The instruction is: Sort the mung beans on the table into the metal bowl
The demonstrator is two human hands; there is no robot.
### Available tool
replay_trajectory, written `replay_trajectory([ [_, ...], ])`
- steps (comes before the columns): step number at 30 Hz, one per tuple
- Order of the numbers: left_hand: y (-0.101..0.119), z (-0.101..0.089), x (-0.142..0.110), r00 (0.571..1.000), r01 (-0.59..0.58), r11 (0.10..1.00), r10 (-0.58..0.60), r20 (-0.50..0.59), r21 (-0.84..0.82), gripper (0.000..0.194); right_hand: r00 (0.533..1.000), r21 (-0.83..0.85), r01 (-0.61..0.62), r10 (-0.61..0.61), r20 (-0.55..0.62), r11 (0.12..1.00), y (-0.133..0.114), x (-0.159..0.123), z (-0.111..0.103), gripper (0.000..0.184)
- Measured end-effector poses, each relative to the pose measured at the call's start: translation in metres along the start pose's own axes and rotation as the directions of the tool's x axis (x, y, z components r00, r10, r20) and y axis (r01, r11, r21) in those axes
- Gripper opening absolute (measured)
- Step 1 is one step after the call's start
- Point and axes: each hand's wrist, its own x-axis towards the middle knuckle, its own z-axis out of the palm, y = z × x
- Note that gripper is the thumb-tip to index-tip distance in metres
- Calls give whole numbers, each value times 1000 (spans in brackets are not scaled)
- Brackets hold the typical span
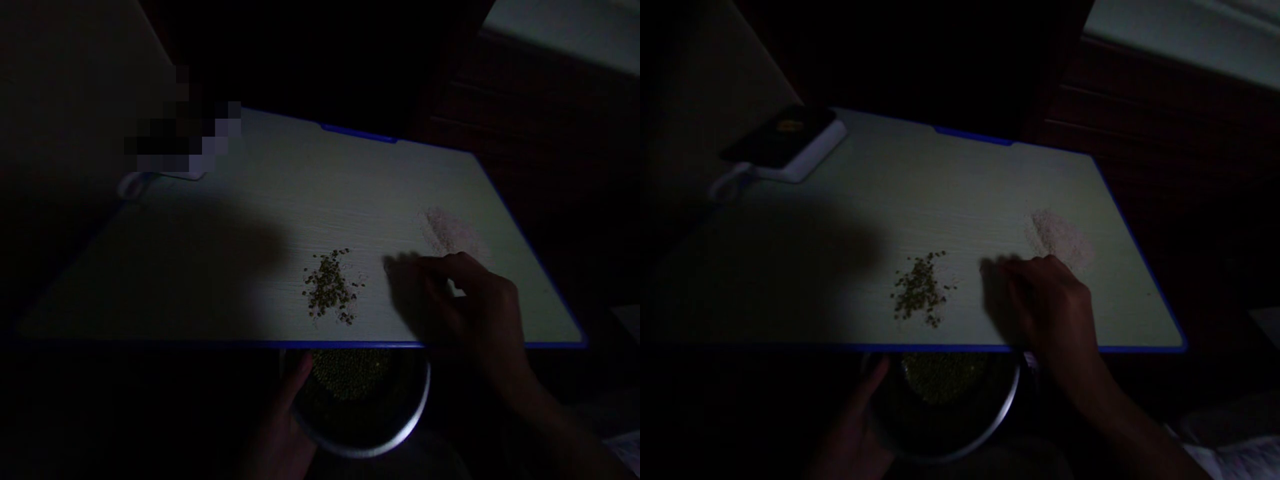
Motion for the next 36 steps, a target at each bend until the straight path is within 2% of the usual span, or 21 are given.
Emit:
replay_trajectory([
  [3, -1, -1, 1, 999, 3, 1000, -2, 49, -18, 17, 995, -65, -91, 89, -33, 994, 22, 8, -3, 20],
  [6, 0, 2, -2, 997, -2, 1000, 2, 78, -11, 20, 989, -86, -134, 127, -77, 987, 35, 13, -9, 20],
  [9, 1, 4, -5, 999, 2, 1000, -3, 54, 29, 17, 992, -72, -104, 98, -79, 992, 32, 10, -17, 20],
  [11, 1, 2, -5, 999, 7, 999, -9, 39, 52, 18, 998, -42, -46, 45, -42, 998, 24, 6, -19, 18],
  [16, 2, -7, -1, 1000, -16, 995, 15, 9, 100, 16, 996, 15, 59, -60, 66, 998, 12, 11, -3, 20],
  [20, 2, -7, -2, 998, -51, 990, 44, 56, 135, 33, 999, -57, 5, -3, 35, 998, 32, 31, 2, 22],
  [24, 0, -8, -1, 994, -47, 993, 36, 104, 107, 33, 996, -146, -84, 83, -16, 986, 54, 34, -13, 28],
  [28, -2, -12, 4, 994, -60, 996, 53, 99, 71, 27, 995, -116, -99, 95, -35, 988, 47, 28, -22, 27],
  [30, -1, -13, 3, 995, -70, 995, 65, 76, 66, 21, 999, -29, -43, 43, 12, 999, 36, 32, -18, 23],
  [32, 2, -12, 0, 994, -93, 993, 88, 65, 71, 18, 994, 96, 56, -64, 85, 994, 25, 41, -10, 22],
  [34, 4, -10, -4, 992, -100, 990, 92, 80, 100, 20, 973, 166, 147, -173, 153, 975, 15, 52, -2, 23],
  [36, 6, -8, -7, 991, -80, 989, 66, 115, 126, 21, 952, 193, 179, -220, 215, 965, 6, 60, 4, 26],
])
